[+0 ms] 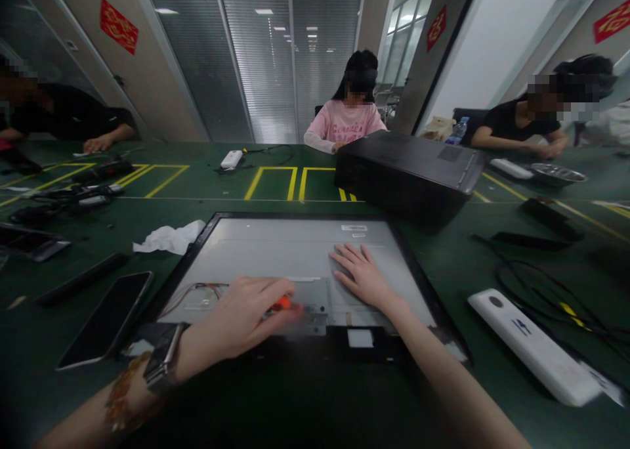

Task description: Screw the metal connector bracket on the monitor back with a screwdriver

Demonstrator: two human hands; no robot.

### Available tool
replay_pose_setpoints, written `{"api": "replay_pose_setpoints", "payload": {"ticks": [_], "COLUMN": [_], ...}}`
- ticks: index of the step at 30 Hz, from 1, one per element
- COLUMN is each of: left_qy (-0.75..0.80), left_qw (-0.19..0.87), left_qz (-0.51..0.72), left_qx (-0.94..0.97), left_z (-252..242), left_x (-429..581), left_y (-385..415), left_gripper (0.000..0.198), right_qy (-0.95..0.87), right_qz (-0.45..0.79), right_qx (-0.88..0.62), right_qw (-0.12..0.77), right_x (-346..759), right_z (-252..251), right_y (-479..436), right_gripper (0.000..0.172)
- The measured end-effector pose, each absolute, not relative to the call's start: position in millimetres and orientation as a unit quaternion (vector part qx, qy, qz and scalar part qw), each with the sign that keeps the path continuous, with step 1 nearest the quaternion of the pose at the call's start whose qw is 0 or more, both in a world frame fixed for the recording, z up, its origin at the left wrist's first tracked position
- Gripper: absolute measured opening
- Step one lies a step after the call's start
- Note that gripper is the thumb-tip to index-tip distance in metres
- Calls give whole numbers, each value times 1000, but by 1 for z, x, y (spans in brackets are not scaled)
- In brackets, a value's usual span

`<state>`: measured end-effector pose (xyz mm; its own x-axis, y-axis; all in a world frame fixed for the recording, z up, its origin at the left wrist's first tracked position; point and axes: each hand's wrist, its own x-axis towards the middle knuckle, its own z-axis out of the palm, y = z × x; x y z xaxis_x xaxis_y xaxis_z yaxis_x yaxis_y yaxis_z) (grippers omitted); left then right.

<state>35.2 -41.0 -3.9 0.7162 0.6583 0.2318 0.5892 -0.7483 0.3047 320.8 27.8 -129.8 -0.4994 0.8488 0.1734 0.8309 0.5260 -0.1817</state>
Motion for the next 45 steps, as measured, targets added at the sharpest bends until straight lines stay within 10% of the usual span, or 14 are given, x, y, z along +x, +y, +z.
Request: {"api": "replay_pose_setpoints", "payload": {"ticks": [45], "left_qy": [318], "left_qw": [155], "left_qz": [143], "left_qx": [924], "left_z": [1], "left_x": [35], "left_y": [-46], "left_gripper": [19], "right_qy": [-862], "right_qz": [36], "right_qx": [-490], "right_qw": [124], "right_x": [320], "right_z": [-130], "right_y": [28], "right_gripper": [48]}}
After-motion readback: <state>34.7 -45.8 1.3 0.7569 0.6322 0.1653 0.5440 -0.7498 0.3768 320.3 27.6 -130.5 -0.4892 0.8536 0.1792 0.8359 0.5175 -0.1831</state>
